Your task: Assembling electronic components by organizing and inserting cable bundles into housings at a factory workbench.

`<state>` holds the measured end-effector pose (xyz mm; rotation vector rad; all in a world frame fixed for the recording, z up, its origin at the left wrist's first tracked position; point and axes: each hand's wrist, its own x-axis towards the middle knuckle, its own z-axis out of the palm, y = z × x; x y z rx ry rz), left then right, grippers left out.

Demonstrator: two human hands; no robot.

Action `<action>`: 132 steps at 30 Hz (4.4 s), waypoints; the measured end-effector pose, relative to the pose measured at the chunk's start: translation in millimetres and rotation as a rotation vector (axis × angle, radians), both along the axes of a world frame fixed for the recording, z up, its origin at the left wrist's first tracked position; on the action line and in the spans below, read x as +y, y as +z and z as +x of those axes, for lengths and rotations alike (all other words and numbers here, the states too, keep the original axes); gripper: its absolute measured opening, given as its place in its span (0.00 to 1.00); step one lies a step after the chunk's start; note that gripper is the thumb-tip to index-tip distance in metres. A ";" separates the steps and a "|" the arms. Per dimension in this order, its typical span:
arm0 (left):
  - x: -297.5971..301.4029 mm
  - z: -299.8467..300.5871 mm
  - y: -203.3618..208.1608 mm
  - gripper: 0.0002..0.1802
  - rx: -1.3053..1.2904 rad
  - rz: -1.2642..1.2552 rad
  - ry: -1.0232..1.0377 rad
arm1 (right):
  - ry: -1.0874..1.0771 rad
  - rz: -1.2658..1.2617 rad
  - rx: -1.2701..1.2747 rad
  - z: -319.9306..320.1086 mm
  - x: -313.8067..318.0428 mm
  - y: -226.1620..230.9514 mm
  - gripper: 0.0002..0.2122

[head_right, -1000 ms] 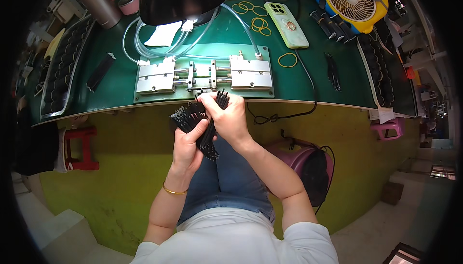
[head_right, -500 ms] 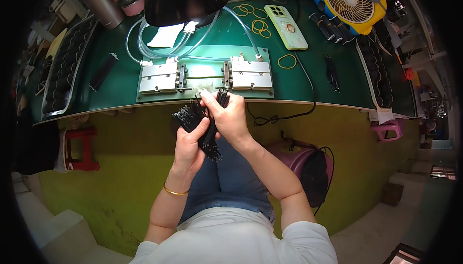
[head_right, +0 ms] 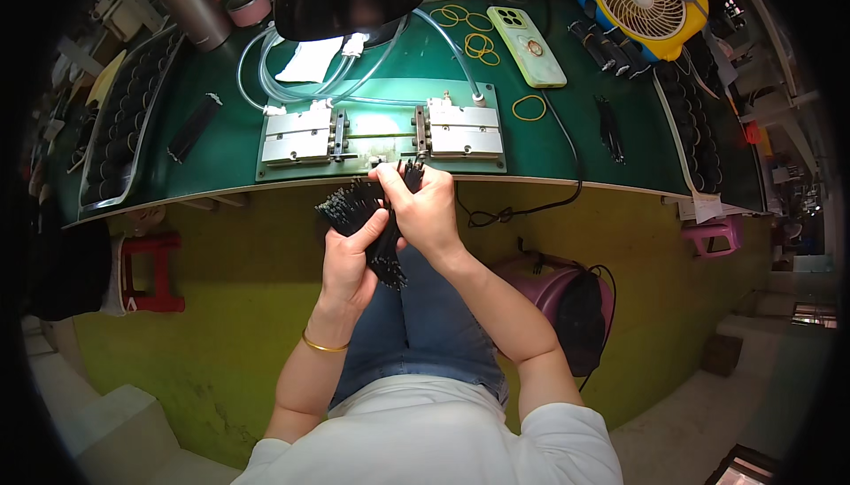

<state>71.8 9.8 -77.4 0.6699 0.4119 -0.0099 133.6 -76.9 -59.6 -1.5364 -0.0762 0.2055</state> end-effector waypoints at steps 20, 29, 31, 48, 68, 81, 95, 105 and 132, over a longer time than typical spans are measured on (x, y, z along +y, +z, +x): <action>-7.8 -1.5 11.7 0.08 -0.064 0.037 0.028 | 0.135 0.051 0.176 1.9 -8.8 14.7 0.10; -23.7 -59.6 28.7 0.08 -0.110 0.014 -0.073 | 0.501 0.188 0.103 -47.2 -84.2 42.3 0.10; -24.2 -65.5 32.4 0.08 -0.238 -0.282 -0.237 | 0.659 0.139 0.103 -55.0 -101.4 41.5 0.11; -30.9 -94.0 94.0 0.04 0.180 0.282 0.054 | 1.057 -0.053 0.110 -36.1 -70.9 62.9 0.08; 0.8 -164.7 62.0 0.04 -0.198 0.538 0.155 | 0.656 -0.087 0.128 -144.3 -47.9 85.7 0.09; 3.3 -174.4 62.2 0.07 -0.310 0.589 0.113 | 0.662 -0.018 0.222 -155.0 -48.5 84.5 0.08; -11.0 -125.9 26.9 0.07 -0.041 0.405 -0.091 | 0.263 -0.376 -0.035 -22.2 -107.5 70.4 0.12; 17.3 -117.0 -22.7 0.07 0.217 0.138 -0.275 | -0.267 -1.477 -0.417 182.7 -245.5 14.9 0.27; 205.7 28.3 24.5 0.12 0.149 2.389 0.234 | 0.695 -0.734 -1.344 65.2 223.9 30.0 0.25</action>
